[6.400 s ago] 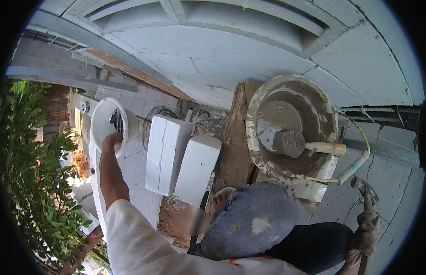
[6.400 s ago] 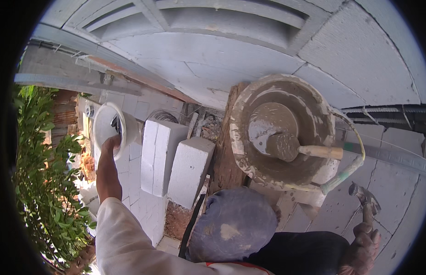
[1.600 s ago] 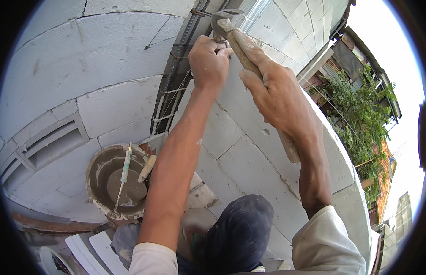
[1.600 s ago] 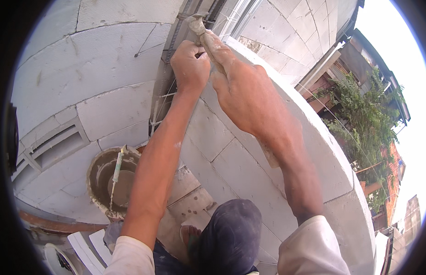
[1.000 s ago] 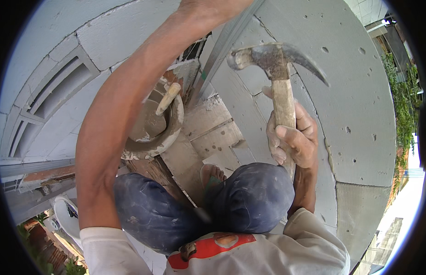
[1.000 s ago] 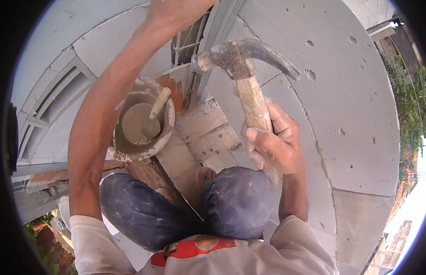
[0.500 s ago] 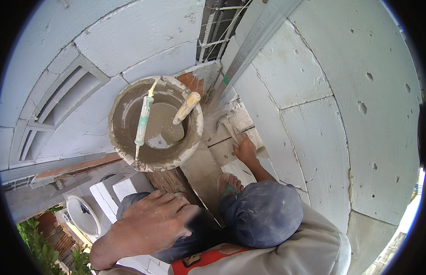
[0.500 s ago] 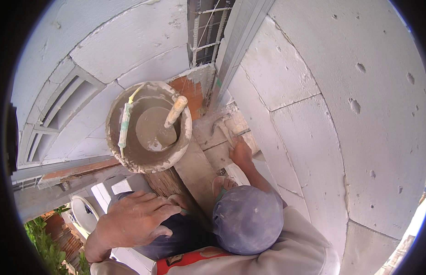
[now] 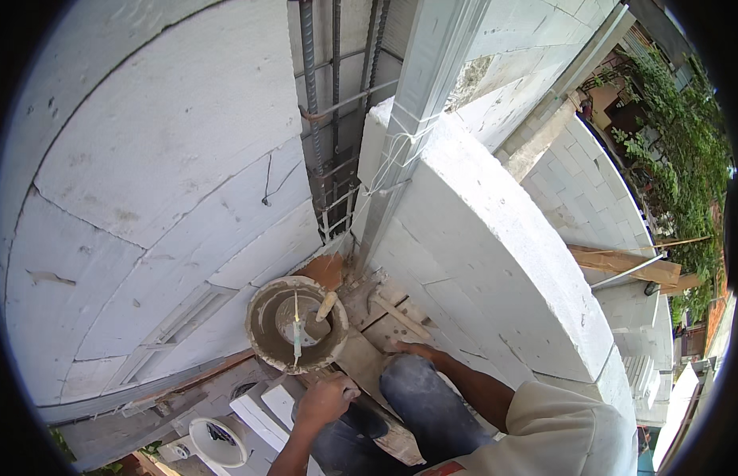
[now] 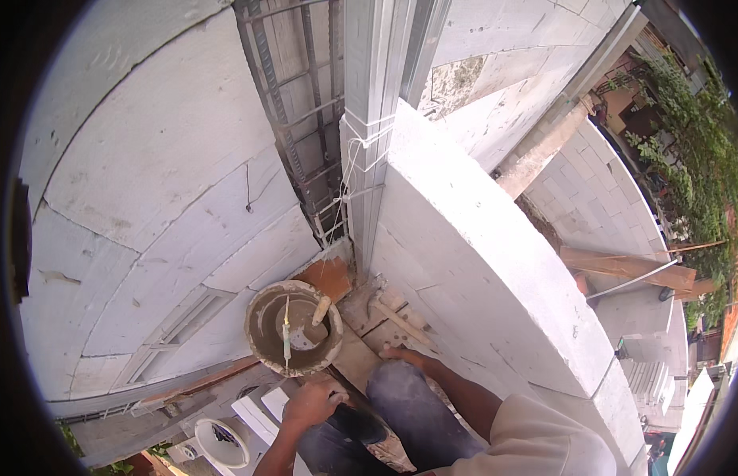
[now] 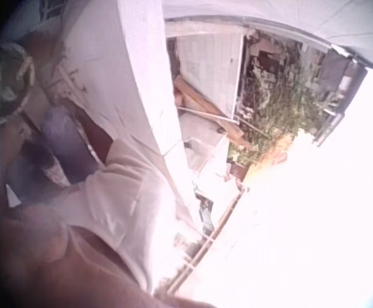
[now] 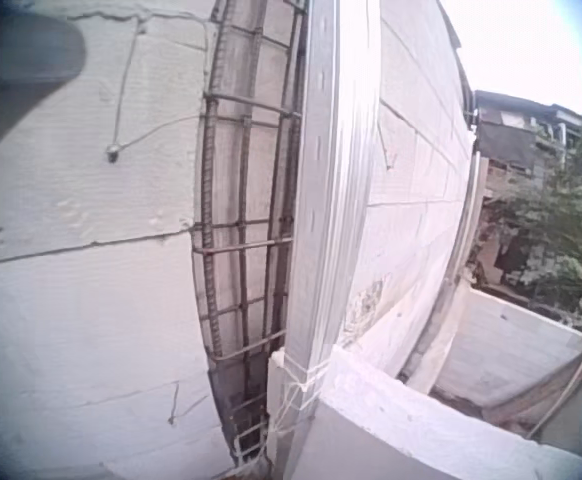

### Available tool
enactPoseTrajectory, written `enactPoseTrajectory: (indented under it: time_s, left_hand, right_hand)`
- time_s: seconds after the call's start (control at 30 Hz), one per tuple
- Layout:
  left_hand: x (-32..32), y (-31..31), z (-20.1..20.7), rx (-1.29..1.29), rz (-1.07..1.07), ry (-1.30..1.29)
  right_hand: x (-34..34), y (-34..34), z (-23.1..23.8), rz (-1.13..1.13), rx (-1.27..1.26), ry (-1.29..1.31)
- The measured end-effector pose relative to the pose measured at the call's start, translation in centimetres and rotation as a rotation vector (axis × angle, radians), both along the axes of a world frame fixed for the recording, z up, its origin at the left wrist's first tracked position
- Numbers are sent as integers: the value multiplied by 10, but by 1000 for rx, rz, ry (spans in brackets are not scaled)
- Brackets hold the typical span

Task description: The person secures a guide string, applies mortar to a wall surface with a trowel, positions concrete blocks onto the mortar, taps them with a hammer, and spreads additional mortar over the blocks.

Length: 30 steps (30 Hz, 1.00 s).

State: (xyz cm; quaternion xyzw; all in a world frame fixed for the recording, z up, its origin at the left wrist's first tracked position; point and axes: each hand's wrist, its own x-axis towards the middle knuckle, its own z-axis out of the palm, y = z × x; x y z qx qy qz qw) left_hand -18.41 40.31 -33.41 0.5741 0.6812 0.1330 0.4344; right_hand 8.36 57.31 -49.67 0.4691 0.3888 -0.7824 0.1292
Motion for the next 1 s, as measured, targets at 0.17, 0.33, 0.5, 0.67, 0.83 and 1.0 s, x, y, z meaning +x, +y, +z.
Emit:
enactPoseTrajectory:
  time_s: [0.17, 0.33, 0.5, 0.67, 0.83, 1.0]
  left_hand:
    - [31, 24, 67, 31, 370, -246]
    - [35, 145, 190, 445, 777, -382]
    - [22, 262, 287, 712, 750, -90]
    - [7, 300, 295, 608, 734, -42]
    - [-11, 308, 294, 375, 631, 252]
    - [-24, 304, 317, 204, 492, 290]
  right_hand:
    - [33, -19, 182, -396, -108, -240]
    - [55, -5, 355, -57, 208, -124]
    - [64, -10, 430, -155, 106, 101]
    - [48, -7, 503, -172, 252, 160]
    - [36, 17, 529, -230, 321, 191]
    - [-8, 67, 539, -420, 299, 247]
